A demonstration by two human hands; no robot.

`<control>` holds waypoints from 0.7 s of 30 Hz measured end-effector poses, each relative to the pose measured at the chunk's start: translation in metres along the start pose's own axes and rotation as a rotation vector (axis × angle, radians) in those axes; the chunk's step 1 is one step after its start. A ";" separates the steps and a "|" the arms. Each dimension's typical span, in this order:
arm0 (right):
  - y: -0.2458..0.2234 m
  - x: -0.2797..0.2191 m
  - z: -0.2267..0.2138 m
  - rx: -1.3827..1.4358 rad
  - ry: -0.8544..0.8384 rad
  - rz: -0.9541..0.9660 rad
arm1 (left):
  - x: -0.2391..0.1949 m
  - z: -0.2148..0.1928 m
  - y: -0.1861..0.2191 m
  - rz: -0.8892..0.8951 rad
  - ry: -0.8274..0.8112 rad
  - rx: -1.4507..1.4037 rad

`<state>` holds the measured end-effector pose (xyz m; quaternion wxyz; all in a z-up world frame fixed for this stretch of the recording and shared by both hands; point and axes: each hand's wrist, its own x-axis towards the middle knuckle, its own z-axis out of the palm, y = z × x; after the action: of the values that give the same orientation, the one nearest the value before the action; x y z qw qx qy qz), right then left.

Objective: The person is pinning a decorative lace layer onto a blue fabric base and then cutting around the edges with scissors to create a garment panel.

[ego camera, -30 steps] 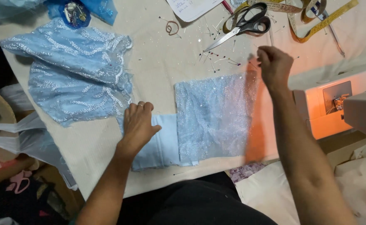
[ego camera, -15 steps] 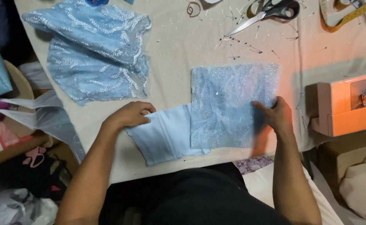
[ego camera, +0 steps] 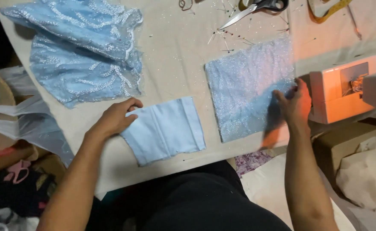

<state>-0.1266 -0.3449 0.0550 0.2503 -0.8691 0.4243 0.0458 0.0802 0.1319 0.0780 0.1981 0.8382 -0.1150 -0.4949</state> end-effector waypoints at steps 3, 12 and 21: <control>0.028 -0.029 0.011 -0.062 0.125 -0.071 | 0.007 -0.011 -0.024 0.070 0.045 -0.037; 0.080 -0.042 0.029 -0.070 0.469 -0.320 | 0.038 -0.053 -0.053 -0.458 0.159 0.737; 0.078 -0.043 0.019 -0.010 0.476 -0.341 | 0.034 0.010 -0.027 -0.197 0.640 0.969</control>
<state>-0.2109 -0.3454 0.0205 0.1437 -0.9154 0.3184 -0.2000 0.0882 0.1406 0.0347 -0.2296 0.9476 -0.1842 -0.1243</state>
